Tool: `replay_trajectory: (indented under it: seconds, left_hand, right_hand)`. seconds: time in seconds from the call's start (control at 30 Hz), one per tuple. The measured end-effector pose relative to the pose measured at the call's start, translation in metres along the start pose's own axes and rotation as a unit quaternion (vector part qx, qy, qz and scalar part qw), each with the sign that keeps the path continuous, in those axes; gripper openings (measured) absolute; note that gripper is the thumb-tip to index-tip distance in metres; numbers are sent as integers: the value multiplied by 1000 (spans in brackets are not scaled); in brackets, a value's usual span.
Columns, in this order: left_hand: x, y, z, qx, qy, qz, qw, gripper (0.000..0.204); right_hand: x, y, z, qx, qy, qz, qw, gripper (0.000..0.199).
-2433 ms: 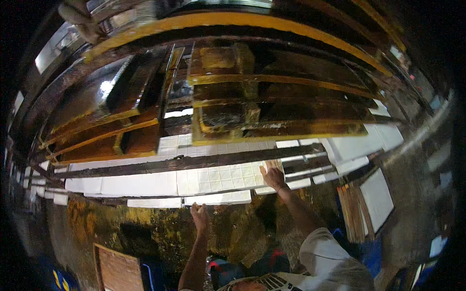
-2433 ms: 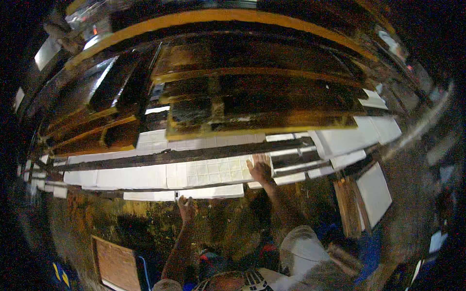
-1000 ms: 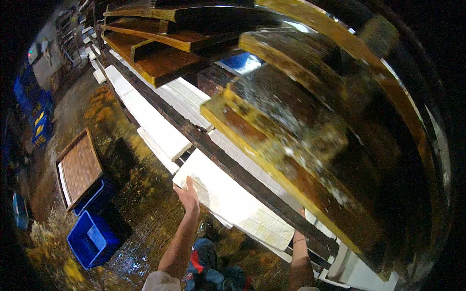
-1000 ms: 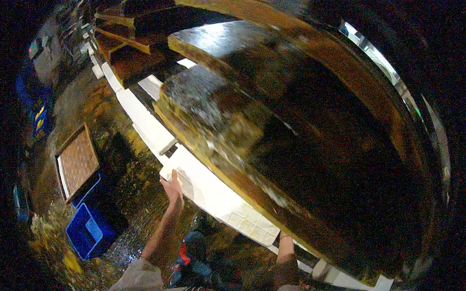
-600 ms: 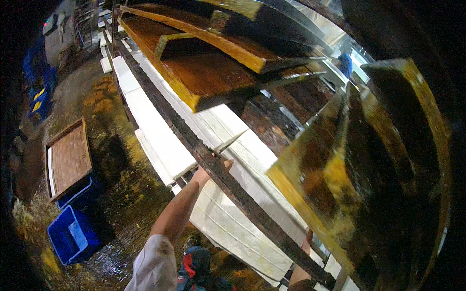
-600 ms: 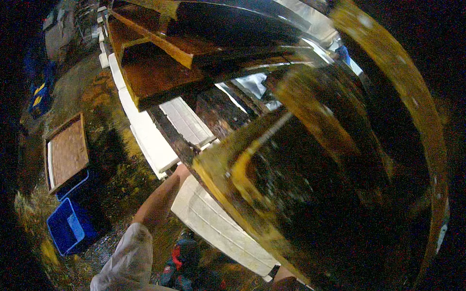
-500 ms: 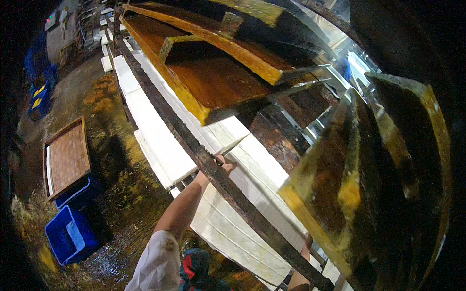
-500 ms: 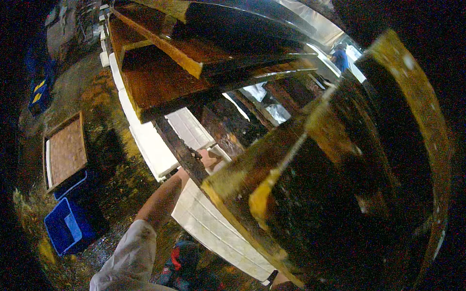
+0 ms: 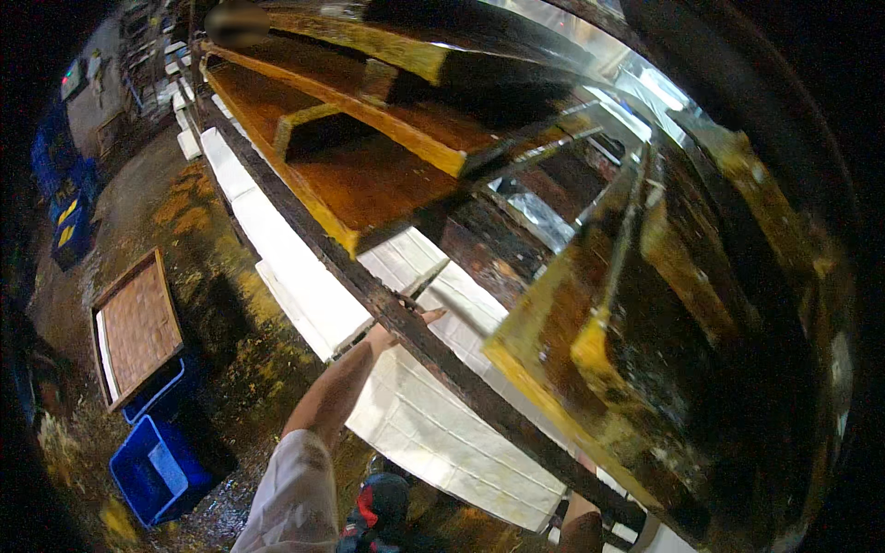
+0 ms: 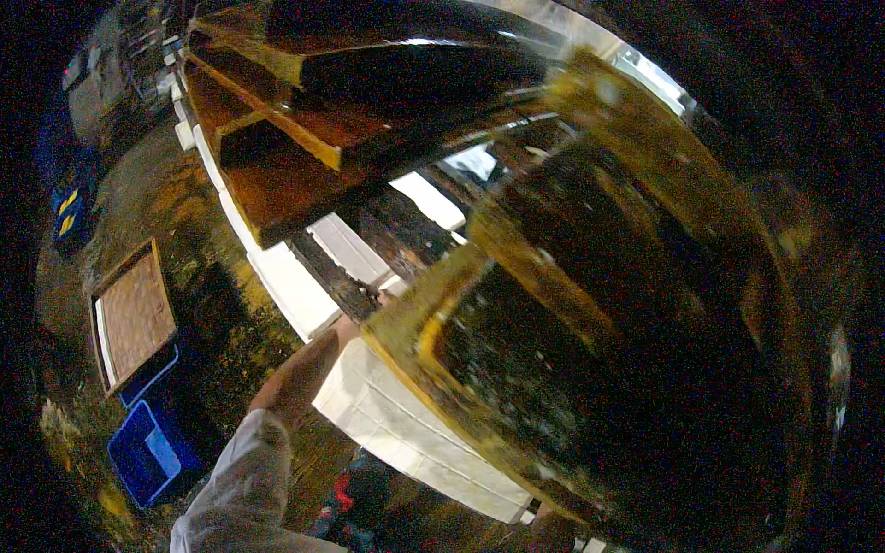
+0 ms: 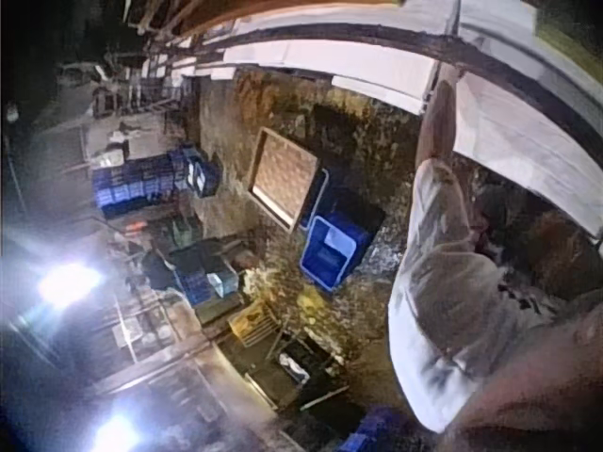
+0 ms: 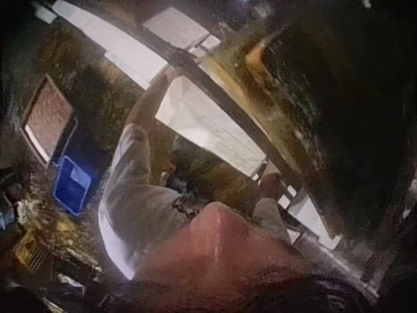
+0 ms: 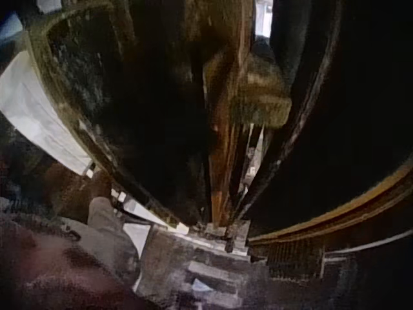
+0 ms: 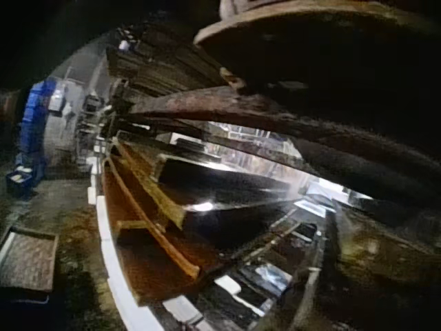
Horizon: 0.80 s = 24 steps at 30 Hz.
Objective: The person places a large white cheese block on a cutting station, uses a knife to trim edges, then positions a multi-blade cutter to slice the block into uniform cubes. The cut cubes fall into a vat of yellow liquid, and the person repeats the process with additional blocks.
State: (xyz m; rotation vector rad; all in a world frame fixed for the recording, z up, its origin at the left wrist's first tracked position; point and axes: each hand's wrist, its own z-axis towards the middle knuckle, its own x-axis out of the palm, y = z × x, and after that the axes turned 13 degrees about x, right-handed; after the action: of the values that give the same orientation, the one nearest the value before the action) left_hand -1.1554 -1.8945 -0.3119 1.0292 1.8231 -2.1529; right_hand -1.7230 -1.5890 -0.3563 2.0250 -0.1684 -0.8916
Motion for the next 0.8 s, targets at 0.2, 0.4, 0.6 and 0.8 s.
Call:
replay_trajectory:
  seconds: [0.2,0.4,0.6,0.8]
  left_hand:
    - [2,-41,-135,-111,5,-61,992,60]
    - [35,28,-322,-71,-195,-318,925,70]
    - [-18,-79,-501,-309,-235,-88,918,74]
    - [-15,-132,-623,-221,-485,-239,811,81]
  right_hand:
    - [-12,-37,-45,25,50,119,991,55]
    - [19,-87,-102,32,182,240,953,55]
    - [57,-3,-157,73,293,106,948,61]
    - [150,161,-173,-49,460,85,882,54]
